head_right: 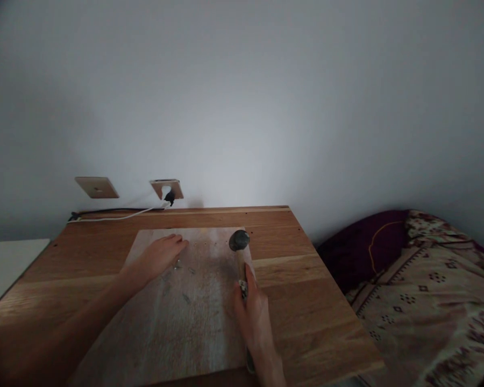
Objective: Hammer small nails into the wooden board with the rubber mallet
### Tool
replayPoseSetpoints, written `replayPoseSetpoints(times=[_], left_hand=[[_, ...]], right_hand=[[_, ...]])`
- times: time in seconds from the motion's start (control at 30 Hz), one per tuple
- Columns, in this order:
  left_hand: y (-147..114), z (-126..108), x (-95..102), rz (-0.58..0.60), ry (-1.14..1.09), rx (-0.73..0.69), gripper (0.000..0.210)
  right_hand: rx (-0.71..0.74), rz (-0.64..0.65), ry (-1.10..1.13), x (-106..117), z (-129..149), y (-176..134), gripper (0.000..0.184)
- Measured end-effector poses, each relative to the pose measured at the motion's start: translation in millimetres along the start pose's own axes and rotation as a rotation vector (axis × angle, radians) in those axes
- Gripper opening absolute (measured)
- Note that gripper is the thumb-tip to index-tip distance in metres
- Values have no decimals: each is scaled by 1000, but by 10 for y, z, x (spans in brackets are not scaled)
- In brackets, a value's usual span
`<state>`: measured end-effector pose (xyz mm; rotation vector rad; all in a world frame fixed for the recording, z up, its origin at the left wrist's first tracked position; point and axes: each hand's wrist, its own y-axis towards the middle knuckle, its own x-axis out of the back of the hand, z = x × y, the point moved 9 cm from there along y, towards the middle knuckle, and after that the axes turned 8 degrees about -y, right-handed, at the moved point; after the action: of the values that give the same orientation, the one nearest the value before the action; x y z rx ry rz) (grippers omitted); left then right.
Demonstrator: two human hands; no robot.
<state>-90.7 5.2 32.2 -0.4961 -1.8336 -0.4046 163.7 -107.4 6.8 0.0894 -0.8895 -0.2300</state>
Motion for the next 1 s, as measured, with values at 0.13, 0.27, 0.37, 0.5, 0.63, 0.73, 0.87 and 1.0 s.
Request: replayPoseSetpoints(times=[0.13,0.27,0.37,0.5,0.63,0.73,0.87,1.0], left_hand=[[193,-58,-1,-103,-207,-17,25],[519,-141,-91,-203,-525,-4,17],[698,-212,-200,-226,-665,3,14],[762,-289,-274,-220,-689,-30,13],[746,-263,-299,-240,-719,-5,14],[746,-267,-322,-231,-700,-6,14],[754,-290,-338,-228,-638,-33,15],[768,-264,-380,-233,-659,-10,10]], right_hand=[[-12,-9,-19,39,-100,-119,55],[-19,1,-22,11,-163,-150,54],[-29,15,-30,-3,-160,-146,55],[-52,43,-20,-14,-147,-149,56],[-75,47,-2,-19,-172,-155,58],[-82,54,13,-31,-201,-158,59],[-65,57,11,-31,-198,-163,58],[-9,66,10,-33,-48,-117,57]])
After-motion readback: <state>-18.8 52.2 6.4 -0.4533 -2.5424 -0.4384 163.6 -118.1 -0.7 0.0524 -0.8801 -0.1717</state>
